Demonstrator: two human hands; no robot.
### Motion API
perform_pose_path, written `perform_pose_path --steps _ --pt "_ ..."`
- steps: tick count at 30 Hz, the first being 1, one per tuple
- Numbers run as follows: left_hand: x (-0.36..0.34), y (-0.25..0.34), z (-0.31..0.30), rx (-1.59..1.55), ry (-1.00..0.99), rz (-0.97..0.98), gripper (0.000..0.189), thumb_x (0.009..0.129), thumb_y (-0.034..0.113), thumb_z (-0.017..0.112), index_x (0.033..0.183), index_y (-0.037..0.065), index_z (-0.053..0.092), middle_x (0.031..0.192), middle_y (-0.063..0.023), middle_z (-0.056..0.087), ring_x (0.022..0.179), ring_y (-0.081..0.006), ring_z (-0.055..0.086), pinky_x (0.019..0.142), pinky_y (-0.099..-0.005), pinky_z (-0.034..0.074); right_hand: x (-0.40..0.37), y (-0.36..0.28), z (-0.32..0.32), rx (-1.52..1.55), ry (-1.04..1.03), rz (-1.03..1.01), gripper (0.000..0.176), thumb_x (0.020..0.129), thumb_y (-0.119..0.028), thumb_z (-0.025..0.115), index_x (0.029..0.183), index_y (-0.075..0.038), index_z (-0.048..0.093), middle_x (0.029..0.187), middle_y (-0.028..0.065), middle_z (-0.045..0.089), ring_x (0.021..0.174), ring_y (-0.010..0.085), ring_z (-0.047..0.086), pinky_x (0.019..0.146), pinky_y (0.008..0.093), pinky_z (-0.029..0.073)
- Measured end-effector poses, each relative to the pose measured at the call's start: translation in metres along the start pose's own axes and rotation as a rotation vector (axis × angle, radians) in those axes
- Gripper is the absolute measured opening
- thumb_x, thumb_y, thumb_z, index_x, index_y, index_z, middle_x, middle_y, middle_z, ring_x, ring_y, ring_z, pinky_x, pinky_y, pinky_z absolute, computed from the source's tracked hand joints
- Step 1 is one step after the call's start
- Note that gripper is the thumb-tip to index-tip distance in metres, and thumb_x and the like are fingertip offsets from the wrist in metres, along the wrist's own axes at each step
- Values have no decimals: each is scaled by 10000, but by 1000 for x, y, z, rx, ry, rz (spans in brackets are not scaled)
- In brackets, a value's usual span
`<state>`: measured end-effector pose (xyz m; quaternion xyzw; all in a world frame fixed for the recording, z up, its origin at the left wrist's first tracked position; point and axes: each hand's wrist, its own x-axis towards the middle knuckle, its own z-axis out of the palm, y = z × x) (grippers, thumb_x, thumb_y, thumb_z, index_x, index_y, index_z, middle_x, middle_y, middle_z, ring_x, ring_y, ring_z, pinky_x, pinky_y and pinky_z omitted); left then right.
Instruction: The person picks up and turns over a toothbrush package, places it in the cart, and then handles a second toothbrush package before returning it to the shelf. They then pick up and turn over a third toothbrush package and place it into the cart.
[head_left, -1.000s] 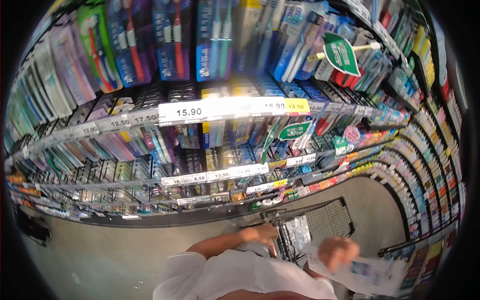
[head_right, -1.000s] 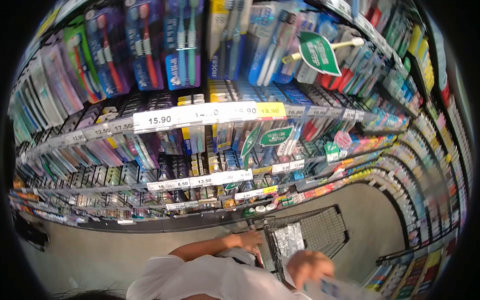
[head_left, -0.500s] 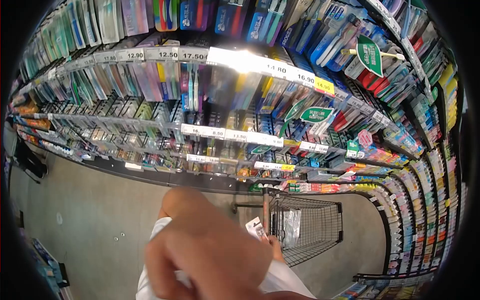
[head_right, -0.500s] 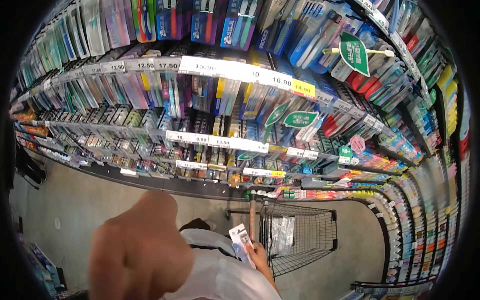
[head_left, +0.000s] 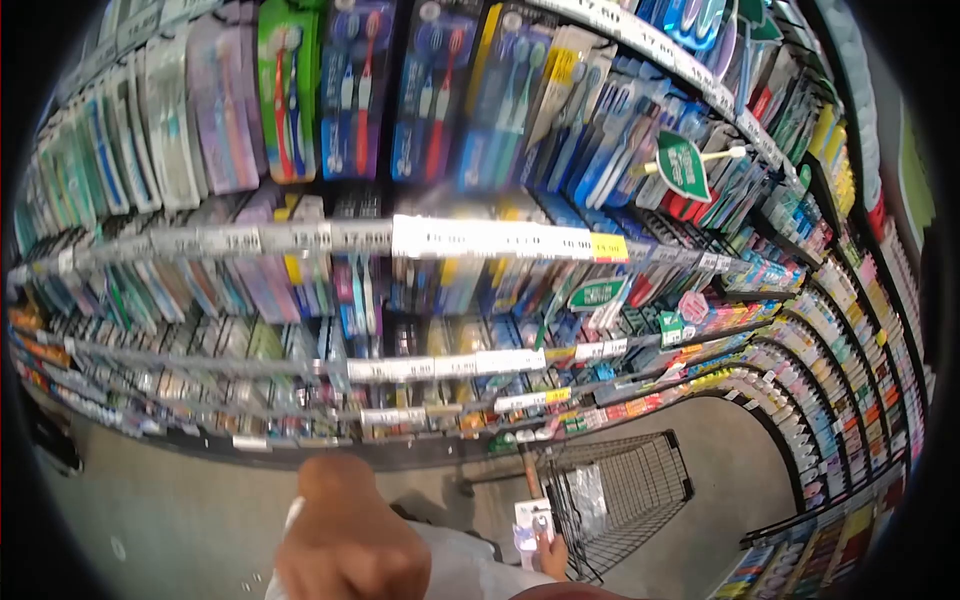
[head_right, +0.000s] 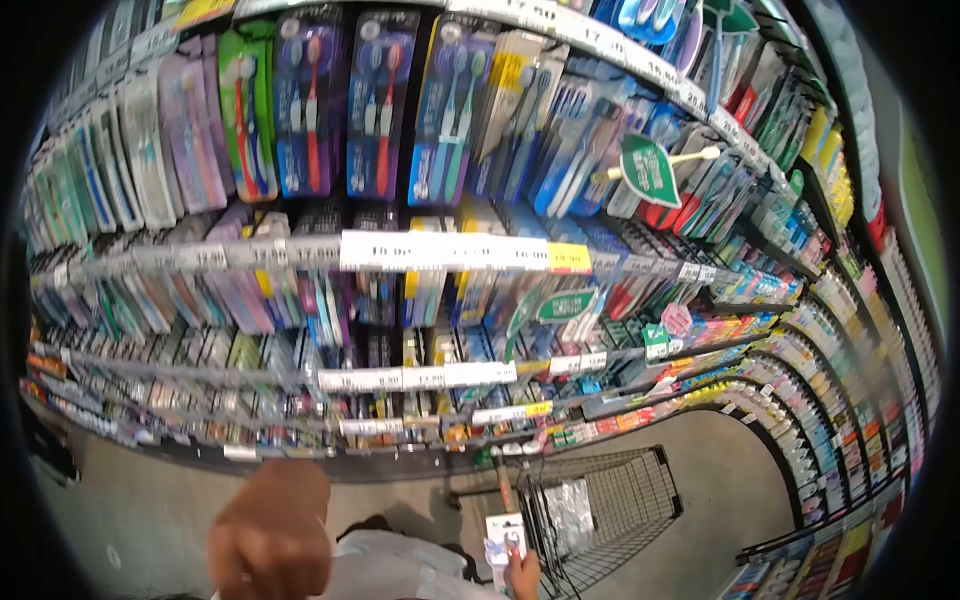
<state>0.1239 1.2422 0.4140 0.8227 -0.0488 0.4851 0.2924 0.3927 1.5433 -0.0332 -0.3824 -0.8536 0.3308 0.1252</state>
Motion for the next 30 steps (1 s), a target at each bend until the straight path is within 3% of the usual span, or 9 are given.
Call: perform_pose_path --steps 4,7,8,10,16,20,23,26,30 --pt "-87 -22 -23 164 135 -136 189 820 125 514 954 3 567 874 -125 614 562 -222 528 492 -295 409 1 -3 25 66 51 76 447 849 -386 563 670 14 472 527 173 502 465 269 478 467 418 352" --pt "-135 -83 -33 -93 303 -479 298 903 237 459 834 -15 602 659 -61 514 543 -169 496 487 -294 360 -11 -43 30 15 156 45 438 853 -366 548 667 21 462 570 223 535 518 371 531 504 462 374" --pt "-175 -113 -32 -231 322 -867 277 918 248 457 878 12 596 648 -22 489 596 -100 474 522 -265 354 -13 -54 33 -18 161 93 440 850 -372 551 670 19 463 574 224 541 526 377 537 507 463 378" --pt "-222 -173 -16 39 391 -1151 186 835 178 550 960 40 551 681 -17 458 628 -124 457 584 -273 392 -17 -64 43 -45 168 154 446 848 -387 550 677 16 466 578 222 549 538 385 548 514 466 386" --pt "-314 -262 45 836 152 -1067 345 776 224 609 1057 76 473 959 -113 478 924 -287 480 772 -397 404 -24 -54 81 76 185 288 490 830 -449 554 717 25 499 565 219 551 539 357 578 497 460 404" --pt "-310 -278 53 662 81 -1288 380 828 335 575 1075 73 456 1005 -133 485 970 -305 493 798 -417 409 -35 -40 98 -262 137 141 455 903 -436 446 1024 -12 556 742 259 602 628 404 580 574 510 421" --pt "-325 -301 62 551 265 -1161 453 829 393 588 1092 53 443 1006 -143 529 930 -321 556 767 -415 436 -30 -40 97 -236 78 103 455 889 -434 465 984 3 552 696 247 586 594 392 567 545 491 413" --pt "-307 -301 53 469 398 -1640 484 828 402 597 1112 49 425 1000 -145 538 913 -315 562 745 -415 448 -21 -35 95 -153 21 87 458 876 -431 485 943 17 548 649 235 571 560 380 555 515 472 405" --pt "-307 -304 57 721 451 -1348 408 811 376 617 1015 41 502 940 -142 520 878 -322 558 717 -425 452 -9 -23 86 -39 -47 53 466 857 -428 511 889 36 543 587 219 550 515 364 538 476 447 394"
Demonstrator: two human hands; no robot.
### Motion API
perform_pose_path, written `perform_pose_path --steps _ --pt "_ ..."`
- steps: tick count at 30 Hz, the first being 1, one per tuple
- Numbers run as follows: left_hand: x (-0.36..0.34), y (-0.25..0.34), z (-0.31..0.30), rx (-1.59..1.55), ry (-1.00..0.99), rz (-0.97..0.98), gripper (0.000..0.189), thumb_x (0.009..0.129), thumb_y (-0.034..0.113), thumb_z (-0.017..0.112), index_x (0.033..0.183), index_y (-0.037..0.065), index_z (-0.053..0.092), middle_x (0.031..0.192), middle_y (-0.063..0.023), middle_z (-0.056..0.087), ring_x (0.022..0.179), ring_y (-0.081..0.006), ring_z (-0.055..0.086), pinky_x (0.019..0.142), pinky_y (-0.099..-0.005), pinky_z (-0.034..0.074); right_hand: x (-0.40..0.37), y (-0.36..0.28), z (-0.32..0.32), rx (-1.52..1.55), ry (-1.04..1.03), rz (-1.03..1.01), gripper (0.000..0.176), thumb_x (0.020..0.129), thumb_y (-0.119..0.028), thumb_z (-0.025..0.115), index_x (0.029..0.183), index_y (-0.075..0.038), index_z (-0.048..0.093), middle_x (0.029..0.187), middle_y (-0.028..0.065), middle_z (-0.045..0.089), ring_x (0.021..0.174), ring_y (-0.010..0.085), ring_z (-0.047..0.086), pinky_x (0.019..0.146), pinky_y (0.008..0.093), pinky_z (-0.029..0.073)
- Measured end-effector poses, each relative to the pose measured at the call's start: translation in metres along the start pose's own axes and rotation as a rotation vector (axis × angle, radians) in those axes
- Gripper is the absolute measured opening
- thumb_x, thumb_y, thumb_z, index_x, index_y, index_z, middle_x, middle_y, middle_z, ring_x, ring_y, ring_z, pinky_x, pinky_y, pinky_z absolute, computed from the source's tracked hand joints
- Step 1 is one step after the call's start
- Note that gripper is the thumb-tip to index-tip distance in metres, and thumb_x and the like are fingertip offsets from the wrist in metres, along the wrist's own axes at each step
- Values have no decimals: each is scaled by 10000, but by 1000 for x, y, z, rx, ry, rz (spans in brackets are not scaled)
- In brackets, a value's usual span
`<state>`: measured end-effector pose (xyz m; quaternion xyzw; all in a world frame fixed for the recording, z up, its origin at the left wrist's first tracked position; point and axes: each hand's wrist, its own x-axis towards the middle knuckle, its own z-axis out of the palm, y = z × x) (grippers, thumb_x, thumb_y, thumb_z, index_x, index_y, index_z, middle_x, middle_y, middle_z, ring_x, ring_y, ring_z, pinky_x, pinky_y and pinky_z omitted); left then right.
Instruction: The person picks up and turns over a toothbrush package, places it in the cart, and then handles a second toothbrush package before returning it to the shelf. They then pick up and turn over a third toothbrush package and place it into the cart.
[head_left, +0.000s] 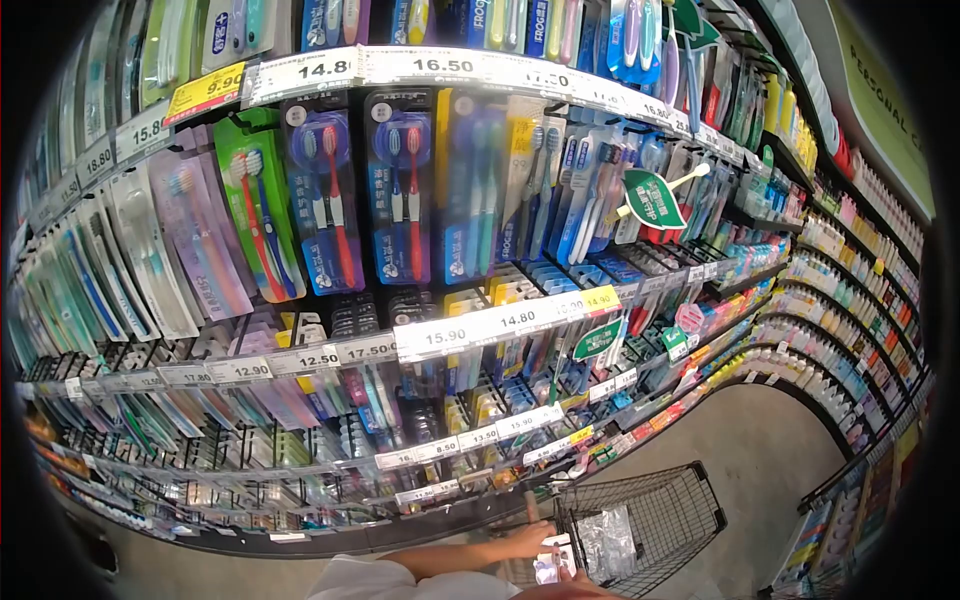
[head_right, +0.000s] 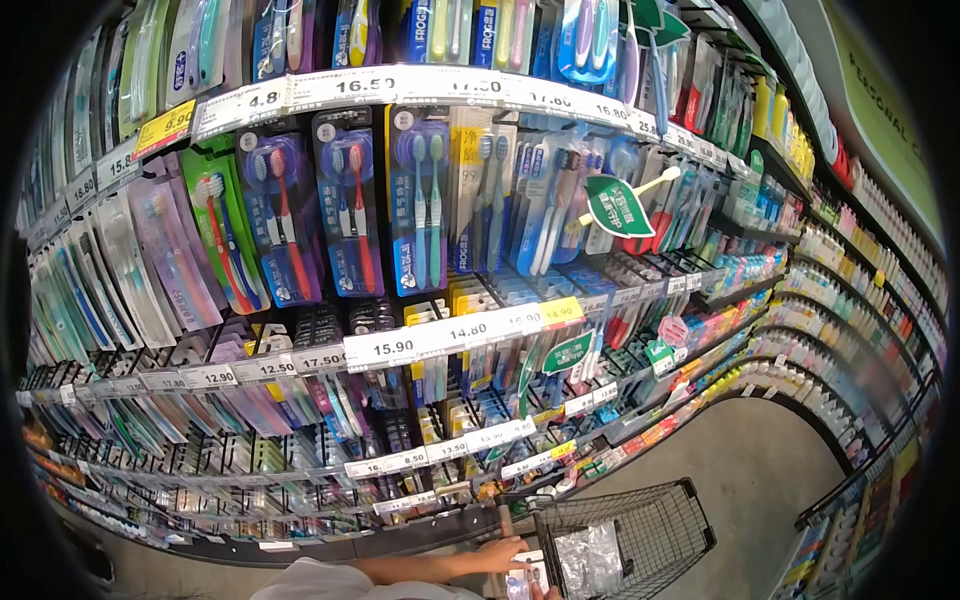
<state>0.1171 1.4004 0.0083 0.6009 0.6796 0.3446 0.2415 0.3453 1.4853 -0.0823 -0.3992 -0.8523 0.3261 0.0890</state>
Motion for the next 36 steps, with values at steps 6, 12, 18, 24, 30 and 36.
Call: perform_pose_path --steps 6,12,18,24,30,36 --pt "32 3 10 56 -63 41 266 817 312 601 830 46 608 834 -120 515 818 -314 570 696 -441 432 -11 17 -17 322 0 170 640 701 -598 626 694 37 544 563 212 553 517 330 562 468 408 394" --pt "52 12 23 77 -31 18 280 826 337 579 855 59 595 860 -113 515 816 -307 579 655 -446 456 -27 36 -40 290 -137 219 578 740 -538 603 747 38 556 564 191 545 511 309 540 467 402 391" --pt "68 2 41 215 -157 14 340 836 396 523 917 70 574 926 -128 550 866 -323 589 683 -456 473 -26 49 -53 301 -201 233 517 780 -478 580 801 39 567 564 170 538 505 288 519 466 396 388" --pt "92 27 41 231 -235 -135 361 795 392 515 924 66 599 819 -182 629 783 -355 623 674 -475 490 -11 69 -70 313 -234 228 459 820 -417 558 854 40 578 565 150 531 499 268 498 465 389 384" --pt "120 40 59 334 -270 -199 363 742 387 538 852 69 675 768 -174 655 732 -338 647 650 -450 512 2 91 -85 335 -233 218 405 859 -357 535 908 41 590 565 129 524 493 247 477 464 383 381" --pt "149 52 66 308 -240 -221 399 779 421 497 877 69 656 750 -180 649 720 -344 641 629 -463 510 21 116 -94 264 -95 149 384 852 -336 552 941 35 598 621 137 553 539 248 489 508 387 398"
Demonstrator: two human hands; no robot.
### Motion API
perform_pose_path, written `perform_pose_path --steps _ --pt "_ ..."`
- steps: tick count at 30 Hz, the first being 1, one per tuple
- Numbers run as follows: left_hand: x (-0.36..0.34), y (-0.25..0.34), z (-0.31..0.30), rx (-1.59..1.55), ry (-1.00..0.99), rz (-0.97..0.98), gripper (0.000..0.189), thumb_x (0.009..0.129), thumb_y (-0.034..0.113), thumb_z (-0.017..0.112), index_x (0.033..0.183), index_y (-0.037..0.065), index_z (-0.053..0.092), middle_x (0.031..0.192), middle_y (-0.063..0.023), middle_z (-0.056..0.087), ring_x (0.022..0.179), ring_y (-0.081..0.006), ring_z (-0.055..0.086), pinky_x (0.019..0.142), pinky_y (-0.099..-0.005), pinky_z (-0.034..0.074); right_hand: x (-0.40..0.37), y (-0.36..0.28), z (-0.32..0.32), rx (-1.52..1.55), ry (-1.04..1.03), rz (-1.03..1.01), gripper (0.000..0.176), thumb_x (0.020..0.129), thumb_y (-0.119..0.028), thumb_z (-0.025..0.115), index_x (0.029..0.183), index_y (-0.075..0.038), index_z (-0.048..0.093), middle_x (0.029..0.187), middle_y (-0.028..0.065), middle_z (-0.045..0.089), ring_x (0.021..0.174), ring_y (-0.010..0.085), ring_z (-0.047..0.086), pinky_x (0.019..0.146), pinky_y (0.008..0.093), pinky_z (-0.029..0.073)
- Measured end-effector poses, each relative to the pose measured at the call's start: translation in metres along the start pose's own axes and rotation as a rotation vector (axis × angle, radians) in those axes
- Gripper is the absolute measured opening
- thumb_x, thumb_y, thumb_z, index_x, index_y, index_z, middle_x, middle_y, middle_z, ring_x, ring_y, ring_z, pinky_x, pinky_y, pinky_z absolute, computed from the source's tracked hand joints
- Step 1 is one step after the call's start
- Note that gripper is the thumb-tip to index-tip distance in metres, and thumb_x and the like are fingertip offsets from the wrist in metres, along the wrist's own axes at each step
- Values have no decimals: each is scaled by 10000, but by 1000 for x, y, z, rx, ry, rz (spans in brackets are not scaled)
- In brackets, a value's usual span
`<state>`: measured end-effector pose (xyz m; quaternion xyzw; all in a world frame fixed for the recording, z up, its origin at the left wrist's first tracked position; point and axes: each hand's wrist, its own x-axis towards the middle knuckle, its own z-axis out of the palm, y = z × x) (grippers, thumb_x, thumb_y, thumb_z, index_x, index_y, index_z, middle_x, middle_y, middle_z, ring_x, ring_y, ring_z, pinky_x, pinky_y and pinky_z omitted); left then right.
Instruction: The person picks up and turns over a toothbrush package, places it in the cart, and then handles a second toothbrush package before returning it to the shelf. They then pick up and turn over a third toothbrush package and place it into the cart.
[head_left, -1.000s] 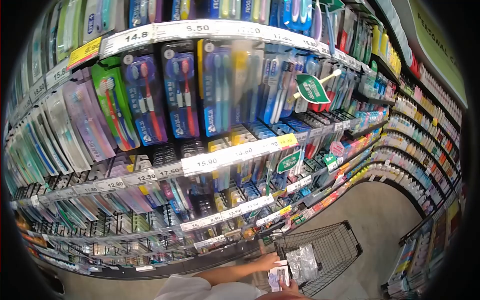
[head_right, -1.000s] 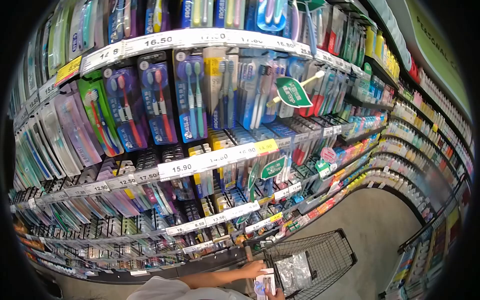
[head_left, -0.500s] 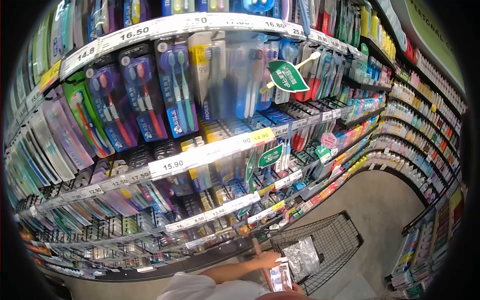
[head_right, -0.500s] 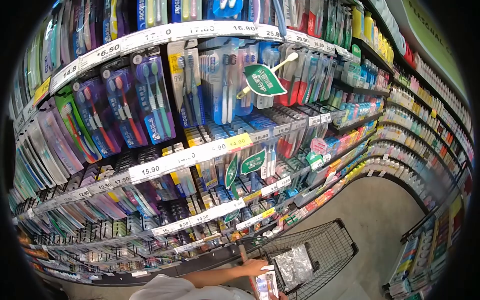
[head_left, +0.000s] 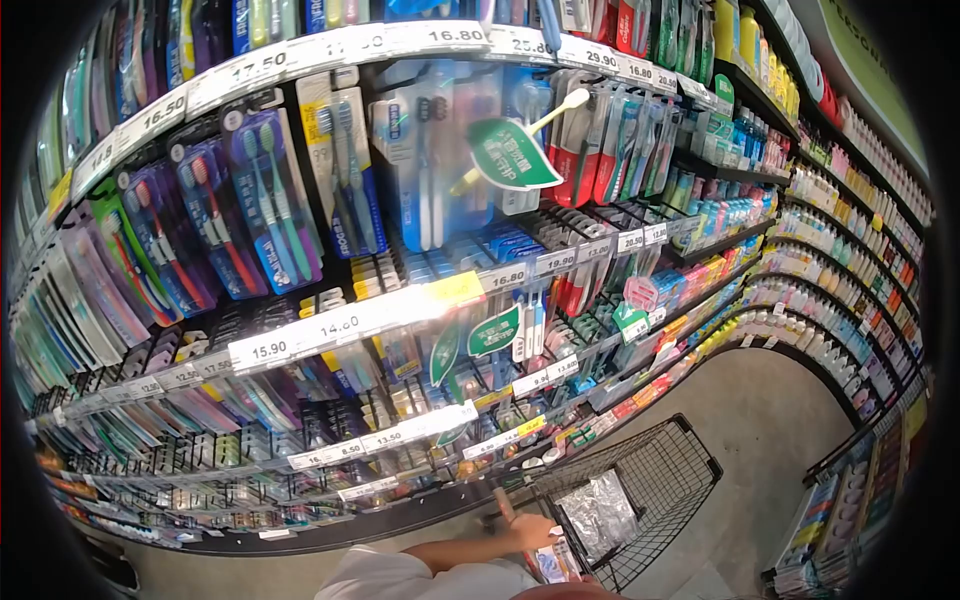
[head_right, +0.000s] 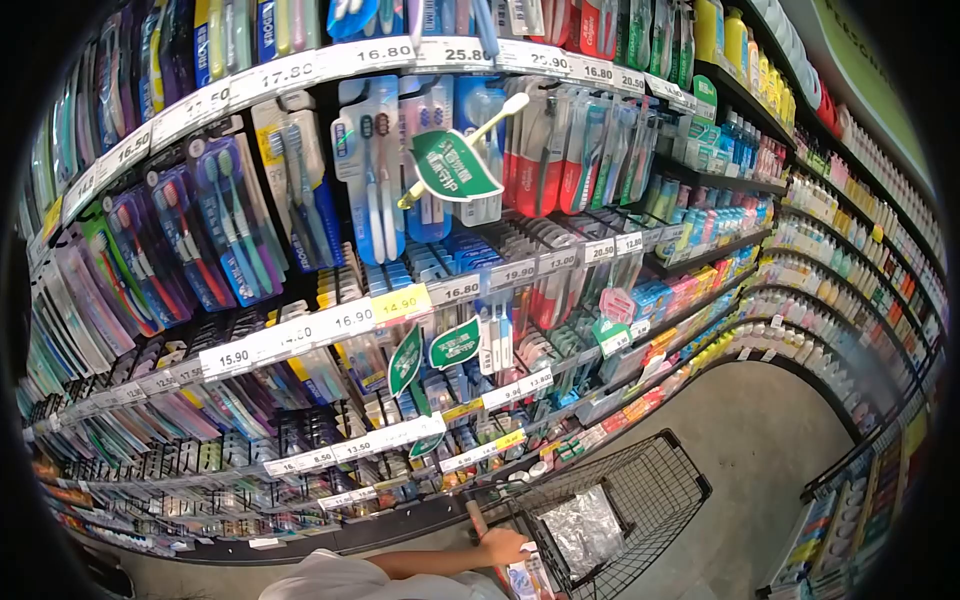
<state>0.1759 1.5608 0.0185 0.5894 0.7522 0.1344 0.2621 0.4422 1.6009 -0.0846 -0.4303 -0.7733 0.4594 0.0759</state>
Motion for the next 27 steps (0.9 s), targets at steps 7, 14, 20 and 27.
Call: perform_pose_path --steps 7,14,20,27 --pt "51 6 -4 21 -161 -19 462 783 461 506 817 33 678 776 -184 657 745 -339 648 637 -442 517 30 -25 -73 -124 41 116 422 845 -380 528 944 24 597 731 219 599 684 329 587 619 421 451" --pt "122 5 -25 29 -320 42 513 757 476 508 803 -6 677 748 -191 654 711 -337 649 615 -457 510 98 -46 -106 -170 102 181 436 843 -394 524 949 22 600 749 226 601 704 342 588 631 428 453" --pt "180 10 -38 41 -322 114 525 732 466 515 773 -35 665 705 -212 639 676 -345 645 574 -486 500 154 -59 -128 -213 93 197 447 841 -405 521 952 20 603 764 231 603 720 354 588 640 434 454" --pt "220 25 -35 27 -298 174 528 731 463 527 762 -49 658 684 -234 626 639 -350 634 558 -484 497 197 -56 -157 -245 56 186 461 840 -419 518 957 18 605 783 238 605 740 367 588 652 440 456"
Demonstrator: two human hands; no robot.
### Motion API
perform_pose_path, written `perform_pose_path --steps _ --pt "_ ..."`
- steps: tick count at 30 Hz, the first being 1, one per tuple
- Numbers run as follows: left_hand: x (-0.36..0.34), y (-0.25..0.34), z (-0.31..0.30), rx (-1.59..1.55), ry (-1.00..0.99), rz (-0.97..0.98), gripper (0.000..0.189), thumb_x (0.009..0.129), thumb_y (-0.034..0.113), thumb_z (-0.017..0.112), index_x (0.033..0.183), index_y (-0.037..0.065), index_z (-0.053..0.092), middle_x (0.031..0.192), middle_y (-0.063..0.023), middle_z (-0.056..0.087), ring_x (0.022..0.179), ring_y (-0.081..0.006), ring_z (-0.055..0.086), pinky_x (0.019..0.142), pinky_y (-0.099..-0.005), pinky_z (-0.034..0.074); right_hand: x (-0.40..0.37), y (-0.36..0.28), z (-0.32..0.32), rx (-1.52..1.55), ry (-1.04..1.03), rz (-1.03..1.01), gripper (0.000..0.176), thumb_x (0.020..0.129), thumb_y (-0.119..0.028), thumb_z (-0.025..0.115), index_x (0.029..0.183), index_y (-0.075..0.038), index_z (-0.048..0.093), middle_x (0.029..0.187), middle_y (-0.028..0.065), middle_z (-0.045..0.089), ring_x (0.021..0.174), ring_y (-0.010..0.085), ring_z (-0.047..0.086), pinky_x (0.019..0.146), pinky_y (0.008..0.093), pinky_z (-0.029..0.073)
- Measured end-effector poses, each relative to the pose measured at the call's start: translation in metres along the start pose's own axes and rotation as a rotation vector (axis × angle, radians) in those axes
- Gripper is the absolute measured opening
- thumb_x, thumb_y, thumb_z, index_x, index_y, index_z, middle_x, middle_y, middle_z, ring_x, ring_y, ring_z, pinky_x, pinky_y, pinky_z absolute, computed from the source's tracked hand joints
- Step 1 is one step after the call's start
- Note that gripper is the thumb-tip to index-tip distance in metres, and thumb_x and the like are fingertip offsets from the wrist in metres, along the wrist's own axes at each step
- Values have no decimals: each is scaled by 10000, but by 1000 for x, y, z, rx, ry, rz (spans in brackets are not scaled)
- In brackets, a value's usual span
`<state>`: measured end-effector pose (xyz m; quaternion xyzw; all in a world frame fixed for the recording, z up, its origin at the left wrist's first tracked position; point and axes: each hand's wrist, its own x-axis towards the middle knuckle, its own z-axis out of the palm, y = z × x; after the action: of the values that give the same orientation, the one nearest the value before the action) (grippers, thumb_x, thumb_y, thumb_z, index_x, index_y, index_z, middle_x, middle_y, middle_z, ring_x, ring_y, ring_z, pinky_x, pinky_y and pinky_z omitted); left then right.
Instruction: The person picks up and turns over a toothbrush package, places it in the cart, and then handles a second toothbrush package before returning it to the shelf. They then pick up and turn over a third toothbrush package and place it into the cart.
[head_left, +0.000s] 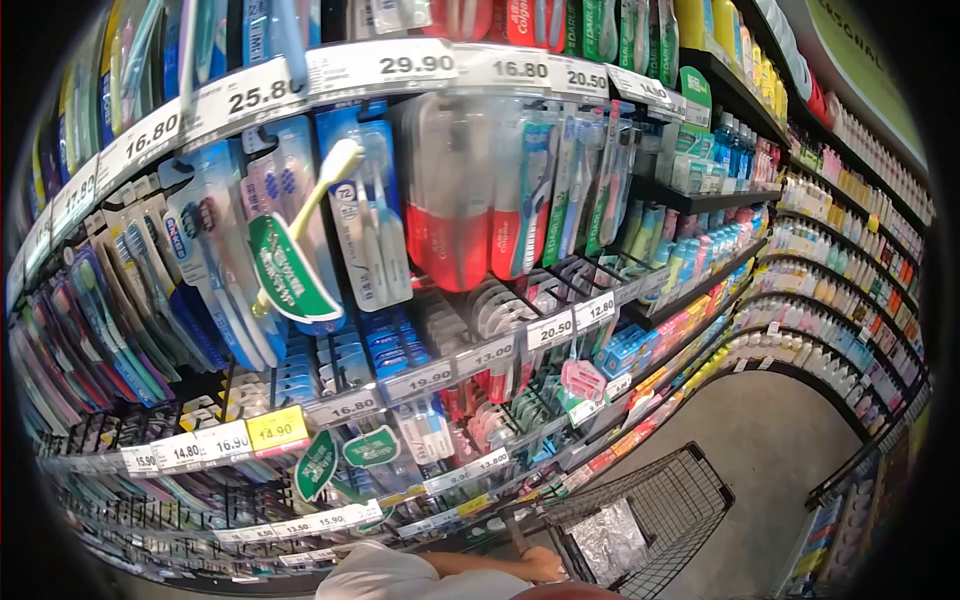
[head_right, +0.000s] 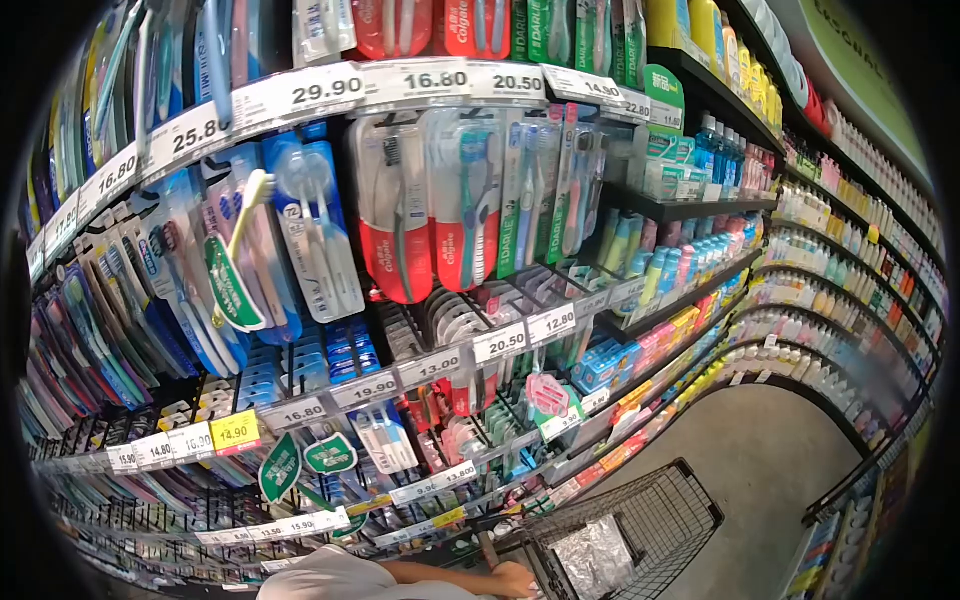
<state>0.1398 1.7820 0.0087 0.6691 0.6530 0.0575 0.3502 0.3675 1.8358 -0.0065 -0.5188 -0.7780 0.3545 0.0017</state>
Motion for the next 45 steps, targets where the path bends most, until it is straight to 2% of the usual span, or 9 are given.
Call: perform_pose_path --steps 4,7,10,11,14,18,19,39,45 --pt "-1 27 -28 -109 8 -77 508 727 464 548 742 -31 662 679 -224 627 653 -356 636 578 -475 504 20 13 -17 -16 -20 -25 469 838 -427 516 960 17 607 793 242 606 751 375 588 658 444 457" --pt "17 39 -17 25 154 -49 482 738 463 556 761 -7 662 721 -215 635 693 -353 639 618 -467 512 30 23 -29 -26 -40 -41 475 838 -433 514 962 16 608 801 245 607 759 381 588 663 447 458" --pt "29 50 -17 7 216 -22 434 750 440 560 830 25 659 773 -196 640 745 -355 635 652 -459 514 38 34 -38 -39 -56 -48 481 837 -439 513 964 15 609 809 247 608 767 387 588 668 450 458" --pt "35 60 -17 66 210 -76 387 755 408 563 887 54 648 815 -181 640 768 -352 629 653 -458 509 39 37 -40 -43 -59 -49 483 836 -441 512 964 15 610 811 248 608 770 389 588 670 451 459" --pt "31 73 -29 27 284 -7 386 744 414 565 862 57 652 789 -171 639 739 -345 630 628 -464 504 40 45 -43 -47 -75 -49 489 836 -447 511 966 14 611 819 251 609 778 394 588 675 454 459" --pt "57 68 -13 33 143 -87 389 732 421 567 804 50 659 750 -164 636 695 -343 630 602 -461 504 36 57 -45 -60 -79 -44 497 835 -455 509 969 12 612 829 255 610 790 402 588 681 458 460" --pt "59 68 -9 44 176 -84 388 730 421 569 768 46 661 726 -160 634 674 -343 630 591 -458 506 34 60 -46 -62 -80 -42 499 834 -456 508 969 12 613 832 256 610 792 404 588 683 459 461" --pt "69 73 8 99 241 -78 385 755 440 548 802 80 677 723 -155 645 696 -321 635 605 -448 512 -11 113 -47 -83 -41 61 538 829 -496 498 982 6 621 884 275 616 848 442 589 716 479 465" --pt "65 87 0 91 242 -124 370 734 438 572 765 82 668 726 -141 649 685 -308 641 628 -432 510 -1 111 -52 -57 -29 54 555 793 -529 526 895 10 607 793 255 596 758 416 578 653 467 447"
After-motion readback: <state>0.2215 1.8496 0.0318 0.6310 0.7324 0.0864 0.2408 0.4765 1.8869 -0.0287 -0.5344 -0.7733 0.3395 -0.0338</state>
